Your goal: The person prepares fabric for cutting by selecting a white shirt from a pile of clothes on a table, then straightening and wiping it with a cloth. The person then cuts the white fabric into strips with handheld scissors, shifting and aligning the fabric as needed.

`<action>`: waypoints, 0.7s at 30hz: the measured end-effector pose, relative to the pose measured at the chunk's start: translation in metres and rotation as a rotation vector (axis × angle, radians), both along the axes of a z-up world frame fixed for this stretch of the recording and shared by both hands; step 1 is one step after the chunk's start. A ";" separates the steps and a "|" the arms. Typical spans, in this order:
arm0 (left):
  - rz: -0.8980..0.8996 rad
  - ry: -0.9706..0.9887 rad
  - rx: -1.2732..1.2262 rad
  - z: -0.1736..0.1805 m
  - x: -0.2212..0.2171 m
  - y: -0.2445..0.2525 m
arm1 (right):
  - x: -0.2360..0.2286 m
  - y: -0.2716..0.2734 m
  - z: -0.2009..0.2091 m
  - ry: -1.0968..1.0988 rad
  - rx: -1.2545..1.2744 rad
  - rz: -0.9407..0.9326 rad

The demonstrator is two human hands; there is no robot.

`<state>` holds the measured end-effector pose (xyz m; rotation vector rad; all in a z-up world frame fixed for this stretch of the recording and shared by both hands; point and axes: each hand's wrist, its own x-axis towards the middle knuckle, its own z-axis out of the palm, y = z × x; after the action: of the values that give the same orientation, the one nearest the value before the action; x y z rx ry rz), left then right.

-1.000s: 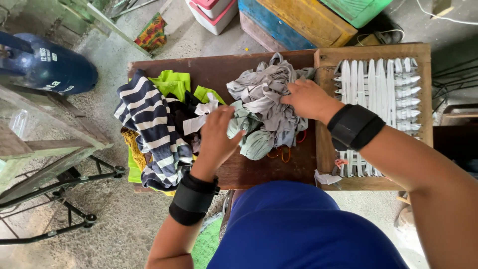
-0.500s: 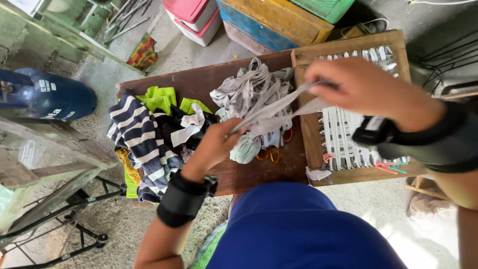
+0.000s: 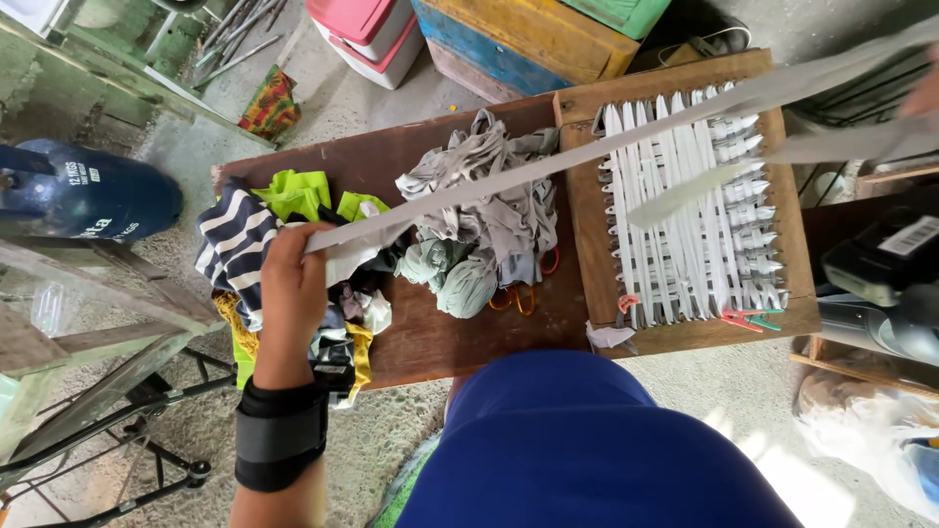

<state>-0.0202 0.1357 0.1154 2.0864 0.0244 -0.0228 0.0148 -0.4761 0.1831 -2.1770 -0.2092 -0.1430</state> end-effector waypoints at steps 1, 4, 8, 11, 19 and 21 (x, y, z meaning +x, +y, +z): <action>-0.045 -0.184 0.201 0.008 0.001 -0.010 | -0.003 -0.002 0.000 0.014 0.059 -0.015; -0.221 -0.291 0.227 0.033 -0.001 -0.057 | -0.011 0.049 0.032 0.068 0.145 0.166; -0.728 -0.158 0.010 0.043 -0.015 -0.126 | -0.012 0.109 0.063 0.119 -0.161 0.488; -0.782 -0.389 -0.092 0.064 -0.013 -0.180 | -0.017 0.136 0.067 0.067 0.079 0.659; -0.936 0.114 -0.195 0.016 -0.022 -0.175 | -0.021 0.140 0.086 0.103 0.118 0.481; -0.929 0.185 -0.259 0.007 -0.025 -0.155 | -0.020 0.118 0.062 0.110 0.094 0.358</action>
<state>-0.0456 -0.0194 0.1224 1.6672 -0.7889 -0.7373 -0.0047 -0.3583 0.2455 -2.0117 -0.5128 0.1658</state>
